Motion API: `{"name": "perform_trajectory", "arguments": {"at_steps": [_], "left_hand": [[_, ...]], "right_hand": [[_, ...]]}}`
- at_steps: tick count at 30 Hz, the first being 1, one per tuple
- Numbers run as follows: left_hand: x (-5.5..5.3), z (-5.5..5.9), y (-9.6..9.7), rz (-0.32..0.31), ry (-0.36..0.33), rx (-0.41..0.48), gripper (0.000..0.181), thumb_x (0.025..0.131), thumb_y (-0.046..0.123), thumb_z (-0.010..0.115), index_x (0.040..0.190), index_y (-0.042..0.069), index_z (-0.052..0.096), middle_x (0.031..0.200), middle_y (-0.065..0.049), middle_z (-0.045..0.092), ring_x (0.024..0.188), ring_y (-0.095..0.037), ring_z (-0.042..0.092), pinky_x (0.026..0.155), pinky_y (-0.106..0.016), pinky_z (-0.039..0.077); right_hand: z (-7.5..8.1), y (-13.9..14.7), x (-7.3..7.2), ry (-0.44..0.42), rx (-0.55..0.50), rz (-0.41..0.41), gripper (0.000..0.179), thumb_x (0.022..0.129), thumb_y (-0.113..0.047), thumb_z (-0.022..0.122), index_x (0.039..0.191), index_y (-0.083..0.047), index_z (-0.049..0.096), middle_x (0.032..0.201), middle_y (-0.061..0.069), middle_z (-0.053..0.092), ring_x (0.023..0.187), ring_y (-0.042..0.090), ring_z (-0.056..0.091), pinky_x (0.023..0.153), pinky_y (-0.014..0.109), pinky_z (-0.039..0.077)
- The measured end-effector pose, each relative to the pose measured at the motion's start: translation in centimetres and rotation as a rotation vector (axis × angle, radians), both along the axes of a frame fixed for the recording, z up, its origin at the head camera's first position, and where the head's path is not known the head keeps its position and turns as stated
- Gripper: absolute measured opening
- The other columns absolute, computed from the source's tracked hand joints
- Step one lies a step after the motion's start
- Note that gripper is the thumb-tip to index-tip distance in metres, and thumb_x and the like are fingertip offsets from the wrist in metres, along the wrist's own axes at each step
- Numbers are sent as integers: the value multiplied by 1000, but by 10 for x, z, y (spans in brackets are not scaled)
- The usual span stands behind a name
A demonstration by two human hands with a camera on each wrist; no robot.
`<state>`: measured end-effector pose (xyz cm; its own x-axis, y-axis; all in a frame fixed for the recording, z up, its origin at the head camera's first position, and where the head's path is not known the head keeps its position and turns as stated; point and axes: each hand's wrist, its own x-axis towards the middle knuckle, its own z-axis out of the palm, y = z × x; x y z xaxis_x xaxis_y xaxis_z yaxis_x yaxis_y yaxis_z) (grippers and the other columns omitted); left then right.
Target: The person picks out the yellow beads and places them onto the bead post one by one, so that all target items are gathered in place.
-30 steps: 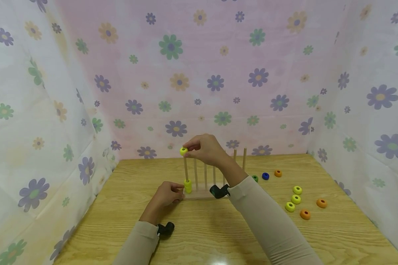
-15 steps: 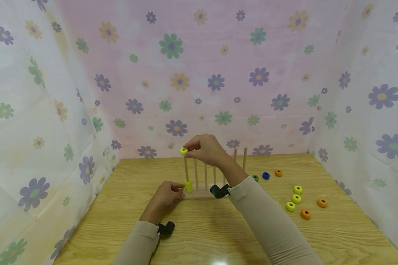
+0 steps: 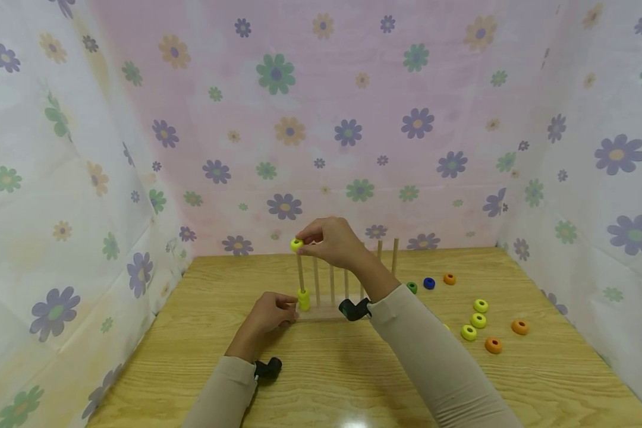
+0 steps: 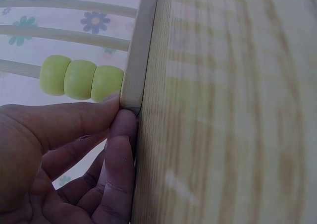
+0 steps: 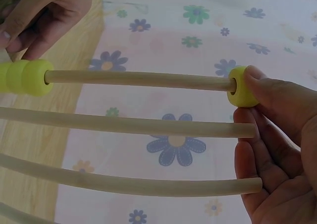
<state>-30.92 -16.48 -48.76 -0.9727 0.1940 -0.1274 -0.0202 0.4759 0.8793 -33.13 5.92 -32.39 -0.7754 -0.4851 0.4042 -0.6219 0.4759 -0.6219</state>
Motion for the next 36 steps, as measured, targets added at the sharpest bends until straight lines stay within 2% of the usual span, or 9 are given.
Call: {"name": "perform_trajectory", "arguments": {"at_steps": [18,29,36], "left_hand": [[-4,-2,-2,1,-7,-9,39,92,7,77,130,1,71,99,-8,76,78,-15,72,71,-32,62],[-4,-3,-3,-11,20,-10,36,93,6,76,129,1,72,99,-9,76,80,-16,73,72,-34,63],[-5,-3,-3,-16,8,-19,39,93,7,76,131,1,71,95,-6,77,75,-15,70,67,-31,61]], "right_hand": [[-1,0,1,47,31,-9,24,90,-23,83,112,-14,81,103,-5,76,91,11,70,84,32,61],[0,0,1,72,56,-13,22,93,-24,81,112,-15,81,104,-4,77,93,12,70,86,33,61],[-1,0,0,68,50,-6,21,93,-23,80,113,-15,81,104,-4,76,92,12,70,86,33,61]]}}
